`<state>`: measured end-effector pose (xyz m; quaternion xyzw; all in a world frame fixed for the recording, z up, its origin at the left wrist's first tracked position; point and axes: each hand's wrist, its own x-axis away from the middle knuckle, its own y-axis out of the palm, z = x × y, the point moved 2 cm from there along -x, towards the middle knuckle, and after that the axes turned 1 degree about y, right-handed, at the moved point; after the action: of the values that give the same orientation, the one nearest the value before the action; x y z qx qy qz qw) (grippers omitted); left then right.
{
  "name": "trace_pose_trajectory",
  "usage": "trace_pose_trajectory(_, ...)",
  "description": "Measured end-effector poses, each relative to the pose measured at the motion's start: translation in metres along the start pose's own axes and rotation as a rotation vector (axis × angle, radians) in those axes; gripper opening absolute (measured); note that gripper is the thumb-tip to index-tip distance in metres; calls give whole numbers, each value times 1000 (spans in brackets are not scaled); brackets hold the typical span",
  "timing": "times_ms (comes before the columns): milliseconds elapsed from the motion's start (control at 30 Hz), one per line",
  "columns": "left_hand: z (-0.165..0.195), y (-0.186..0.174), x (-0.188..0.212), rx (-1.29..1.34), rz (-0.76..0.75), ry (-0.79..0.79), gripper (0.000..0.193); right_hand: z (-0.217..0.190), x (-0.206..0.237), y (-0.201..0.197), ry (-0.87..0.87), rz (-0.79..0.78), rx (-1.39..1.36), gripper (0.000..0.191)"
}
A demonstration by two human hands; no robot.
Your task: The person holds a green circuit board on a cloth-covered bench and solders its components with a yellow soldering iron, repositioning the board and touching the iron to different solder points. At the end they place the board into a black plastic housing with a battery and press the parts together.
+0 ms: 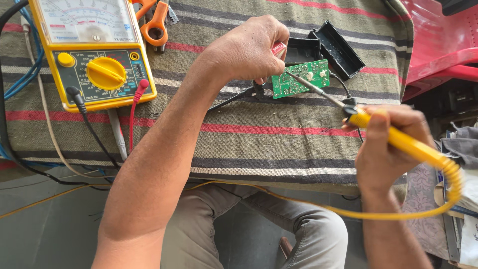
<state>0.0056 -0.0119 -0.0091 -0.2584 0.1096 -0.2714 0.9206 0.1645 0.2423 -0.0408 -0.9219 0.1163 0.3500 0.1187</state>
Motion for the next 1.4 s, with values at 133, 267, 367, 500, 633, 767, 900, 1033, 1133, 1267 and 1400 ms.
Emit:
trace_pose_trajectory(133, 1, -1, 0, -1, 6, -2, 6, -4, 21, 4, 26, 48, 36, 26)
trace_pose_trajectory(267, 1, 0, -1, 21, 3, 8, 6, -4, 31, 5, 63, 90, -40, 22)
trace_pose_trajectory(367, 1, 2, -2, 10, 26, 11, 7, -4, 35, 4, 85, 110, -59, 20)
trace_pose_trajectory(500, 2, 3, -2, 9, 29, 9, 8, -2, 39, 2, 101, 139, -65, 19)
trace_pose_trajectory(633, 2, 2, -1, 12, 21, 6, 8, 3, 38, -1, 84, 184, -52, 16)
trace_pose_trajectory(767, 3, 2, -1, 27, 17, -15, 9, 4, 40, -5, 114, 227, -77, 19)
trace_pose_trajectory(900, 3, 2, -1, 18, 12, -6, 8, 5, 40, -4, 121, 227, -96, 19)
trace_pose_trajectory(1033, 2, 3, -2, 26, 18, -2, 8, 5, 38, -2, 125, 217, -105, 19)
trace_pose_trajectory(1133, 1, 3, -3, 23, 17, 3, 8, 3, 37, 0, 123, 212, -102, 19)
trace_pose_trajectory(1267, 0, 4, -4, 10, 22, -2, 8, 1, 37, 1, 131, 203, -112, 21)
trace_pose_trajectory(1400, 0, 6, -4, -8, 24, 10, 9, -1, 37, 2, 164, 200, -120, 21)
